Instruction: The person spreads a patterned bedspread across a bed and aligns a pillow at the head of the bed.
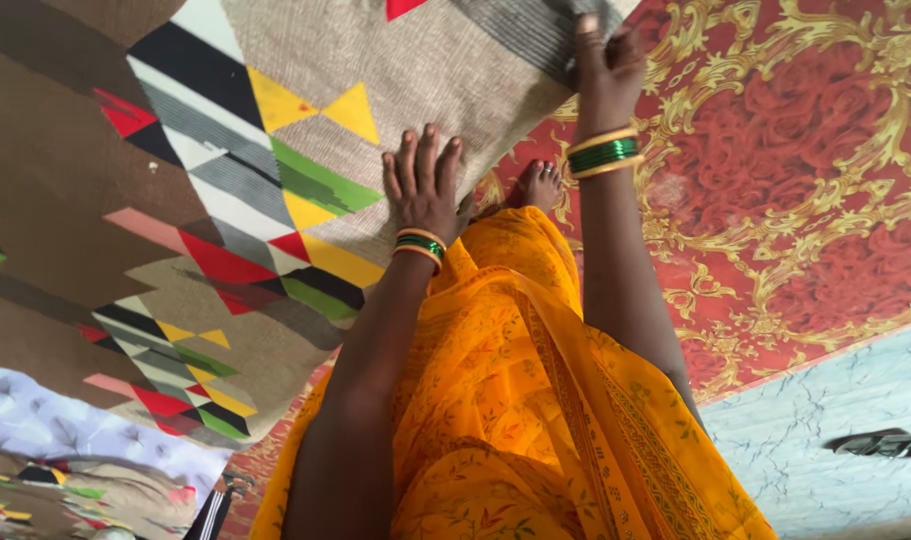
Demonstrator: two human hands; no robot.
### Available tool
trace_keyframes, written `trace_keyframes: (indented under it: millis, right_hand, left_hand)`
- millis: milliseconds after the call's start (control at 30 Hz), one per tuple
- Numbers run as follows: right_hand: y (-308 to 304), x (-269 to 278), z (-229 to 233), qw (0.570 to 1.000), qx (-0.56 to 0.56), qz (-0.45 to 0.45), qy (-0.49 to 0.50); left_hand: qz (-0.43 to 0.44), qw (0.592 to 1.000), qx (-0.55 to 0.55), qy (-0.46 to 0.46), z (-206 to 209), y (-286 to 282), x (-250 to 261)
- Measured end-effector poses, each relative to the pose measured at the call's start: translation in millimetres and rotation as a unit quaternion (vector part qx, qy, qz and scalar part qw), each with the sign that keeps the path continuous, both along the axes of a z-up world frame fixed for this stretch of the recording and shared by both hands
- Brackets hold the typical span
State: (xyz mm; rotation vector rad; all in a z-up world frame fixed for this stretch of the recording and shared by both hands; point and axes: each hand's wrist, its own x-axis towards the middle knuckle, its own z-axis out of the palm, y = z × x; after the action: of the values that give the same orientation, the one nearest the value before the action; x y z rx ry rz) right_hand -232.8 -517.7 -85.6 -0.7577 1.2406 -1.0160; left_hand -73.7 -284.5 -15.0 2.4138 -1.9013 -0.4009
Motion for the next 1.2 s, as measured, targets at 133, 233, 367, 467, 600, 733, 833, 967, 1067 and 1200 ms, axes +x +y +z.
trace_keyframes:
  millis: [133,233,367,467,600,733,833,967,1067,1200]
  right_hand:
    - [-2.2,-16.7,29.3,0.952,0.034,0.015,-0.303]
    - [12.5,-8.8,33.9,0.917,0.202,-0.06,-0.34]
    - [-2.3,-12.2,12.0,0.941,0.133,0.013,-0.311]
    - [-20.0,-16.0,27.6,0.956,0.096,0.005,-0.277]
    - [-54.7,-17.3,64.5,0.928,0.279,-0.068,-0.239]
    - [-70.2,-26.0,46.1,0.967,0.088,-0.025,-0.239]
    - [-73.7,-44.9,43.0,0.927,0.053,0.027,-0.37]
    - [-74.1,-40.5,19.7,0.914,0.165,-0.032,-0.369]
    - [-79.0,-51.4,-17.4,0.946,0.153,0.016,-0.286]
    - [-82.0,-70.0,-34.7,0.966,0.115,-0.031,-0.229]
  left_hand:
    - [0.004,0.999,0.043,0.003,-3.6,0.8,-0.3]
    - [0.012,0.994,0.106,0.008,-4.2,3.4,-1.9]
    - [0.004,0.998,0.064,0.0,-5.0,1.6,-0.6]
    - [0.007,0.998,0.07,0.002,-3.0,2.3,-2.7]
    - [0.005,0.999,0.05,0.001,-0.1,-0.5,-2.0]
    - [0.012,0.999,0.033,0.015,0.0,-0.2,-3.0]
    - [0.012,0.999,0.044,0.023,-1.9,-0.7,-2.2]
    - [0.008,1.0,0.001,0.007,1.0,-2.1,-3.3]
    - [0.007,0.998,0.065,-0.009,2.8,-5.2,-1.1]
    - [0.017,0.998,0.051,0.01,3.8,-0.3,-3.8]
